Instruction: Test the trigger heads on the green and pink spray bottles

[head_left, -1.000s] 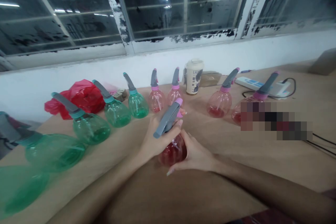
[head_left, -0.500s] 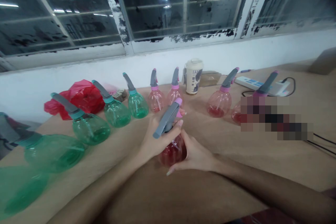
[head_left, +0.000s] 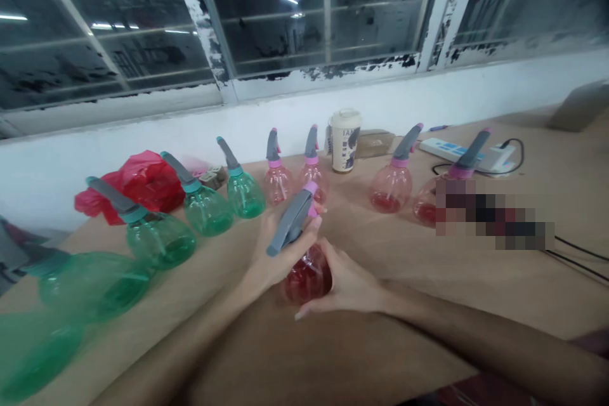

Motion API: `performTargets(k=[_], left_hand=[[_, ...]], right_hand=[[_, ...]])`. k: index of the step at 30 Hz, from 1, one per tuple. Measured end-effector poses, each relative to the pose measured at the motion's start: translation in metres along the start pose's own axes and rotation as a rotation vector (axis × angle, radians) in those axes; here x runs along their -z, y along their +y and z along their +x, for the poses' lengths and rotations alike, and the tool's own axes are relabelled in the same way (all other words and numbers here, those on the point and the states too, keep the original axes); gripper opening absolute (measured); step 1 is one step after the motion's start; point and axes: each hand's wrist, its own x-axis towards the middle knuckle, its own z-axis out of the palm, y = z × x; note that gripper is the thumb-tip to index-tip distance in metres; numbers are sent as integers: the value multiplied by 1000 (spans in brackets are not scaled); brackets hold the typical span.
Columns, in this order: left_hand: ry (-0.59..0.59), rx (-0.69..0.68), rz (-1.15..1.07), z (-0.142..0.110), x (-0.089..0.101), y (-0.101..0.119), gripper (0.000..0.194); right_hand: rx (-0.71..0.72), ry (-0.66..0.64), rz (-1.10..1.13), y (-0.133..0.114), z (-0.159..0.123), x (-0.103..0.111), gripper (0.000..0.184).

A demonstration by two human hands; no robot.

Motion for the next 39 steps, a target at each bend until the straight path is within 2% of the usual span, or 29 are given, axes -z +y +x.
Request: performTargets(k=[5, 10, 14, 17, 22, 26, 28, 32, 35, 39], left_hand=[[86, 78, -10, -4, -2, -7, 22], [76, 162, -70, -11, -5, -15, 36], [68, 136, 48, -21, -10, -24, 41], [80, 175, 169, -22, -13, -27, 42], [73, 146, 186, 0, -27, -28, 43], [45, 93, 183, 25, -48, -33, 50], [64, 91, 195, 37, -59, -36, 52], [81, 82, 221, 61, -78, -42, 55], [70, 96, 245, 76, -88, -43, 55], [84, 127, 294, 89, -97, -41, 57]], right_hand=[[23, -22, -55, -2, 3, 7, 97], [66, -42, -70, -2, 8, 19, 91], [116, -19, -46, 1, 12, 32, 89], [111, 18, -54, 5, 15, 38, 94], [22, 162, -188, 14, 11, 50, 97], [-94, 277, -350, 19, -8, 75, 99], [-151, 318, -381, 16, -21, 91, 87], [-279, 484, -434, -2, -46, 116, 51], [-257, 602, -479, -11, -51, 129, 43], [-203, 800, -637, -6, -39, 141, 54]])
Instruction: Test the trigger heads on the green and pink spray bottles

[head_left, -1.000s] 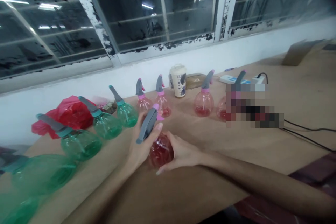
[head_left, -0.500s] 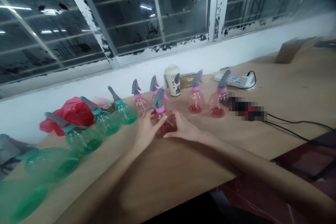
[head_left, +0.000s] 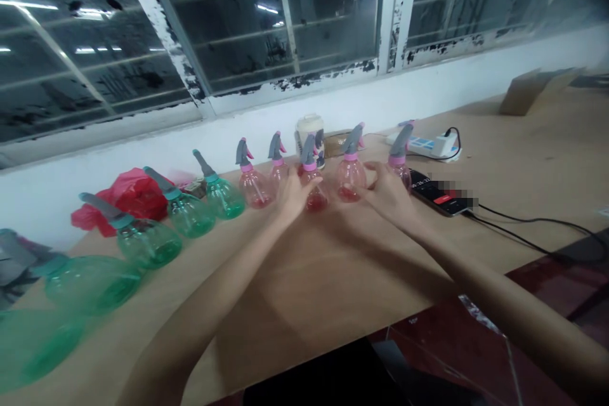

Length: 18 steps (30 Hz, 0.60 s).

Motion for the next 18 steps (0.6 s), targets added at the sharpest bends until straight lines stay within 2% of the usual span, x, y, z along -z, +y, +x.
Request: performTargets(k=[4, 14, 18], left_hand=[[5, 37, 29, 8, -6, 8, 57], [17, 59, -9, 21, -14, 18, 54], [20, 58, -3, 18, -16, 20, 57]], right_hand=[[3, 82, -46, 5, 18, -14, 68], [-69, 0, -160, 8, 38, -35, 70], [-77, -23, -199, 9, 42, -43, 63]])
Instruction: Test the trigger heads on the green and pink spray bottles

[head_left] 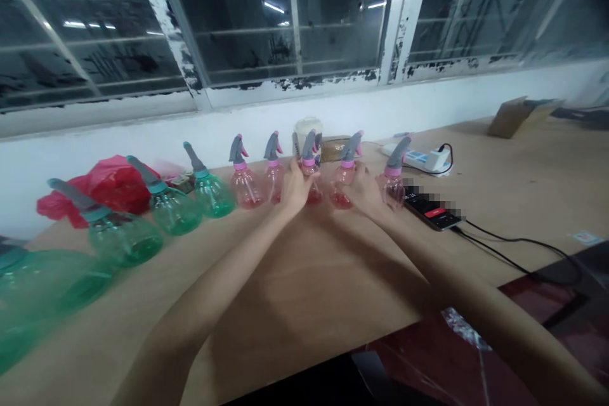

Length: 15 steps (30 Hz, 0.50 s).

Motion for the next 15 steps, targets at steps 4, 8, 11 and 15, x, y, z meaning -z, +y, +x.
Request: performTargets(k=[4, 8, 11, 15], left_hand=[[-4, -27, 13, -8, 4, 1, 63], [-17, -67, 18, -23, 18, 1, 68], [-24, -93, 18, -40, 33, -2, 61], [-77, -104, 3, -65, 51, -8, 48]], right_hand=[[7, -26, -42, -3, 1, 0, 52], [17, -51, -75, -6, -6, 7, 52], [26, -73, -100, -8, -18, 14, 54], [63, -102, -114, -14, -40, 21, 55]])
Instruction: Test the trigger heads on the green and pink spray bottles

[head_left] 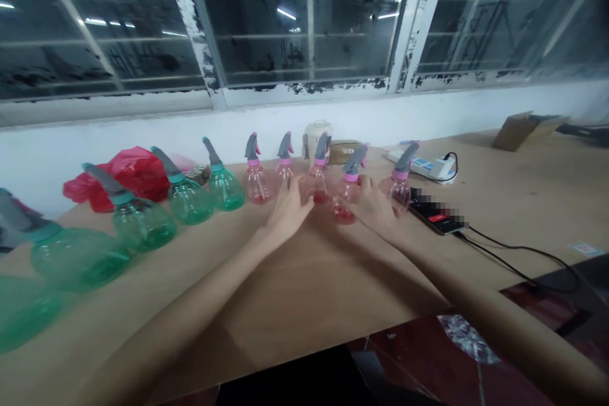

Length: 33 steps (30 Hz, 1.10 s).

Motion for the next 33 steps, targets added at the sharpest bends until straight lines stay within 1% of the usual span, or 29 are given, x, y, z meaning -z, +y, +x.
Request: performTargets(k=[2, 5, 7, 10, 13, 16, 18, 21, 24, 27, 29, 31, 33], left_hand=[[-41, -2, -22, -13, 6, -1, 42], [-96, -4, -65, -33, 14, -1, 33], [-134, -8, -111, -45, 21, 0, 35], [-187, -38, -215, -61, 34, 0, 43], [-164, -20, -263, -70, 48, -4, 49], [-129, 23, -300, -70, 60, -8, 50], [-99, 33, -320, -68, 66, -9, 52], [-29, 66, -353, -62, 70, -9, 56], [-14, 117, -441, -56, 69, -9, 54], [-36, 154, -494, -50, 64, -13, 38], [-62, 171, -501, -45, 62, -17, 28], [-86, 180, -505, -41, 61, -20, 19], [-92, 179, -477, -38, 62, -23, 16]], right_hand=[[37, -7, 4, -6, -12, 1, 56], [145, -16, 26, -20, -31, -2, 59], [217, -35, 52, -30, -43, -9, 57], [292, -69, 120, -44, -58, -26, 50], [372, -49, 240, -54, -66, -44, 43], [426, -42, 363, -64, -69, -59, 44], [426, -107, 495, -72, -70, -66, 48], [365, -251, 767, -84, -75, -76, 56], [311, -319, 936, -93, -80, -81, 70], [314, -336, 970, -98, -82, -84, 85], [315, -347, 953, -98, -82, -84, 91], [298, -364, 928, -97, -80, -85, 94], [288, -398, 920, -95, -79, -85, 93]])
